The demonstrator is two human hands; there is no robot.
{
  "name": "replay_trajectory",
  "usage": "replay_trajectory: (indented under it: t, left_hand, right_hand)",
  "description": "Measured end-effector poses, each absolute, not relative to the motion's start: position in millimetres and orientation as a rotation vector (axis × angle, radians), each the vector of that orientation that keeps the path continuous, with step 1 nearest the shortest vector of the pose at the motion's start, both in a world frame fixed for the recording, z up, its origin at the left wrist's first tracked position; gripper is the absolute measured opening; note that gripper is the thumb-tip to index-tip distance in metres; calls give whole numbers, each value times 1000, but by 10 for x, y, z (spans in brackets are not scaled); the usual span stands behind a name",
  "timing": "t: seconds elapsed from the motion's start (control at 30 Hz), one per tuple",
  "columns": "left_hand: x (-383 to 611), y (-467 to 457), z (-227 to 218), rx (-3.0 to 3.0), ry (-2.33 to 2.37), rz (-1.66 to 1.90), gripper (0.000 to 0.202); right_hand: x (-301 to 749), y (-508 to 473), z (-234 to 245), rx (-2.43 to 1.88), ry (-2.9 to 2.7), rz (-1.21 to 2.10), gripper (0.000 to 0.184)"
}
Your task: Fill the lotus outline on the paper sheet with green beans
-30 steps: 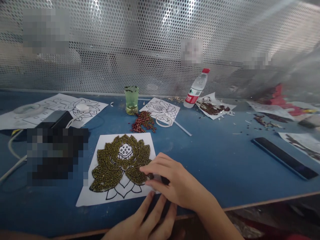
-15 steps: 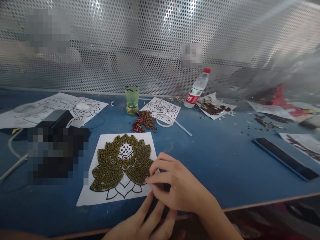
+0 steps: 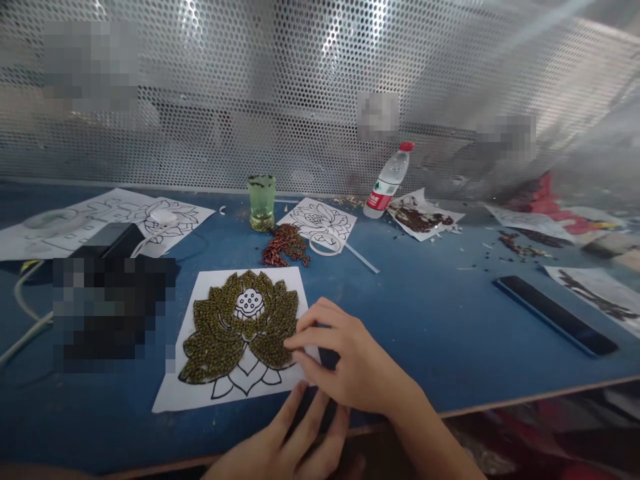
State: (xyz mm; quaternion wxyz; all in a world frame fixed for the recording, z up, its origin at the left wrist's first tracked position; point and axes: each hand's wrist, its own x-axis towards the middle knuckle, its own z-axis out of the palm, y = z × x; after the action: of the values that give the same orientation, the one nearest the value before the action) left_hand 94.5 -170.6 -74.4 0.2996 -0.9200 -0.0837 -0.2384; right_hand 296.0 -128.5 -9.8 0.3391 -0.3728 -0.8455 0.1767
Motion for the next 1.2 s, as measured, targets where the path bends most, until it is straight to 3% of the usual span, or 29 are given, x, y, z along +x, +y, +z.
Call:
replay_trajectory:
  t: [0.33, 0.47, 0.57, 0.67, 0.87, 1.2]
  left_hand:
    - [890, -1678, -551, -2361, -142, -398, 46]
    - [925, -1660, -586, -2342, -187, -403, 45]
    - [954, -1655, -631, -2360, -216, -594, 39]
    - [949, -1665, -622, -2356, -177, -518, 38]
    - [910, -1671, -562, -2313, -116, -319, 47]
    - [936, -1649, -533, -2322, -152, -435, 44]
  right_hand:
    - [3060, -313, 498, -1456, -2448, 111, 28]
    - [3033, 237, 282, -1581, -2388, 140, 19]
    - [3004, 384, 4, -1605, -2311, 111, 29]
    - [2991, 399, -175, -1635, -2249, 75, 38]
    - [2952, 449, -230, -1632, -2217, 77, 22]
    - [2967, 514, -308, -1620, -2146, 104, 23]
